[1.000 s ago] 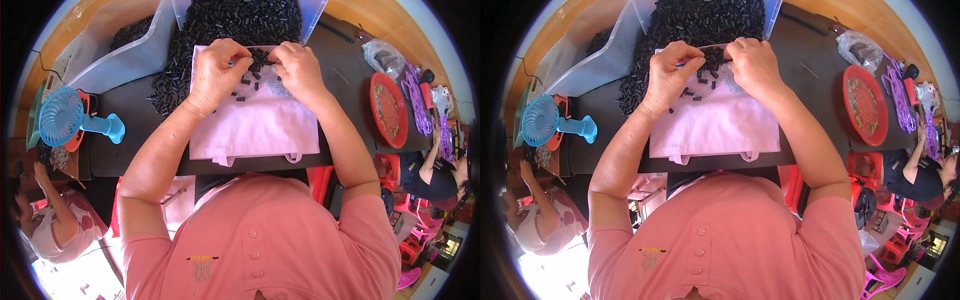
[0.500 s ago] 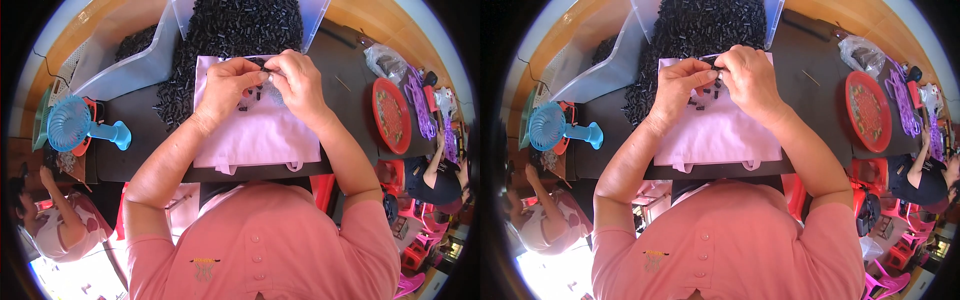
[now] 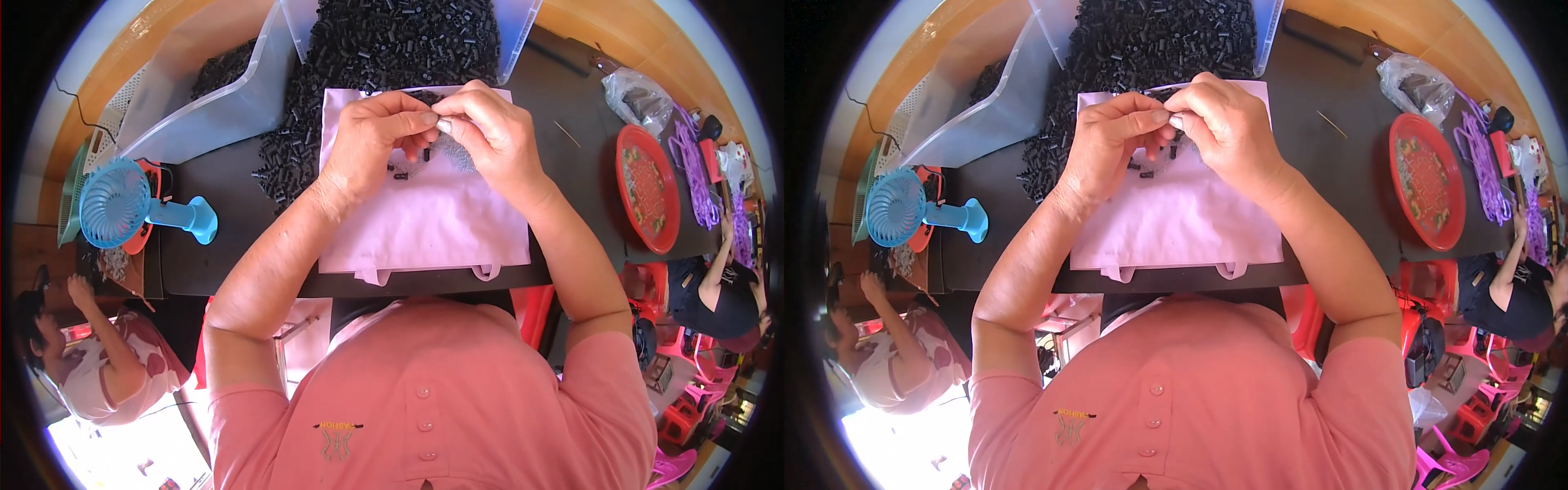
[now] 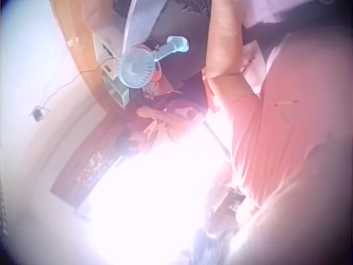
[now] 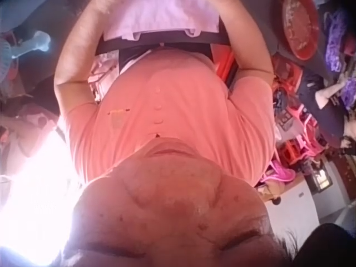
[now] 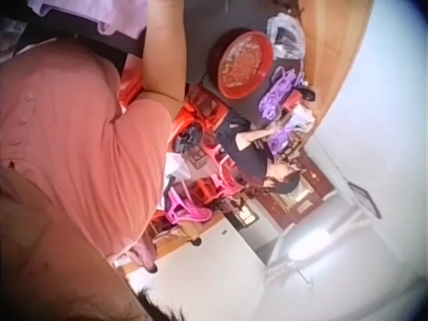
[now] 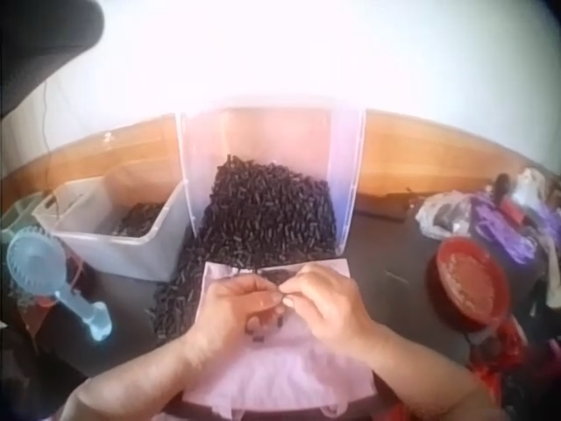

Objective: The person assembles small components by picking up plastic pieces and inserting metal parts into them by hand.

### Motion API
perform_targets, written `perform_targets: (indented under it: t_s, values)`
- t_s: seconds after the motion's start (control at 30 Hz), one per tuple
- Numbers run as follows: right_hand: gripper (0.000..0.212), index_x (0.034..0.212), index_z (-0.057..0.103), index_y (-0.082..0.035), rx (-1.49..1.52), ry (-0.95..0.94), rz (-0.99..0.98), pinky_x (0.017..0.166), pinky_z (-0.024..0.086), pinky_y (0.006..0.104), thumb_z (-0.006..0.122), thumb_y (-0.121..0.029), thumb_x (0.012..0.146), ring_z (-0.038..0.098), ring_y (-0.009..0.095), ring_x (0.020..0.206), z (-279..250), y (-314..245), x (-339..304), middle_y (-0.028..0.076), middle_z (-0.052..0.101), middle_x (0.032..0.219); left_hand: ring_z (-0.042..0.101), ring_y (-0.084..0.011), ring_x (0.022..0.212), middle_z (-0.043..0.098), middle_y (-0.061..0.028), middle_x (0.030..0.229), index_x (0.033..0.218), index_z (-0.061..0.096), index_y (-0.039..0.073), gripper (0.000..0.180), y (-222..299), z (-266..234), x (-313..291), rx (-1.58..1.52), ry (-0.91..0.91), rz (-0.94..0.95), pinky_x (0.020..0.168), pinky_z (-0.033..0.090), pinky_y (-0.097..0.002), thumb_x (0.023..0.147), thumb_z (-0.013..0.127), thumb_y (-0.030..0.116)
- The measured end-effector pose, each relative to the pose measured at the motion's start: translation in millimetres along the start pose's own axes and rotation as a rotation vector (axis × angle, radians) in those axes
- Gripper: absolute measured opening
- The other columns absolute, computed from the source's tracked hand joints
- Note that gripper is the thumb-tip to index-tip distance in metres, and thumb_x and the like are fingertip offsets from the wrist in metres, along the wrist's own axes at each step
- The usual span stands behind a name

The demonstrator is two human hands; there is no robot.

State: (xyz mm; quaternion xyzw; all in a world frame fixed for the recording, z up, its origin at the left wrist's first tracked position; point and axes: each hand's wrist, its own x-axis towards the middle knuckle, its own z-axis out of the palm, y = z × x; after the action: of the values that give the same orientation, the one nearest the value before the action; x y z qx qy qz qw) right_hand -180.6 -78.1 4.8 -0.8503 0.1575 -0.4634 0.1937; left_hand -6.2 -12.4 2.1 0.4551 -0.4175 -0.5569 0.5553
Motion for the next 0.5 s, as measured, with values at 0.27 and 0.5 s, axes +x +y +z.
perform_targets:
  t_s: [0.27, 0.5]
  values:
    - [0.015, 0.090, 0.066, -0.005, 0.043, 0.064, 0.173, 0.064, 0.050, 0.0319, 0.067, 0.004, 0.078, 0.064, 0.022, 0.072, -3.8, 10.1, 0.1, 0.006, 0.062, 0.077, 0.061, -0.0144, 0.067, 0.067, -0.0086, 0.077, 0.088, 0.068, -0.003, 0.011, 2.8, -6.6, 1.4, 0.042, 0.181, 0.004, 0.058, 0.046, -0.0258, 0.087, 0.067, 0.008]
    - [0.012, 0.084, 0.070, -0.015, -0.471, -0.324, -0.039, 0.079, 0.042, 0.0393, 0.070, -0.010, 0.073, 0.059, 0.022, 0.093, -0.4, 18.3, -6.4, 0.000, 0.060, 0.087, 0.061, -0.0138, 0.066, 0.066, -0.0084, 0.076, 0.089, 0.068, -0.003, 0.012, 1.0, -11.8, 4.4, 0.031, 0.201, 0.024, 0.057, 0.045, -0.0257, 0.087, 0.068, 0.009]
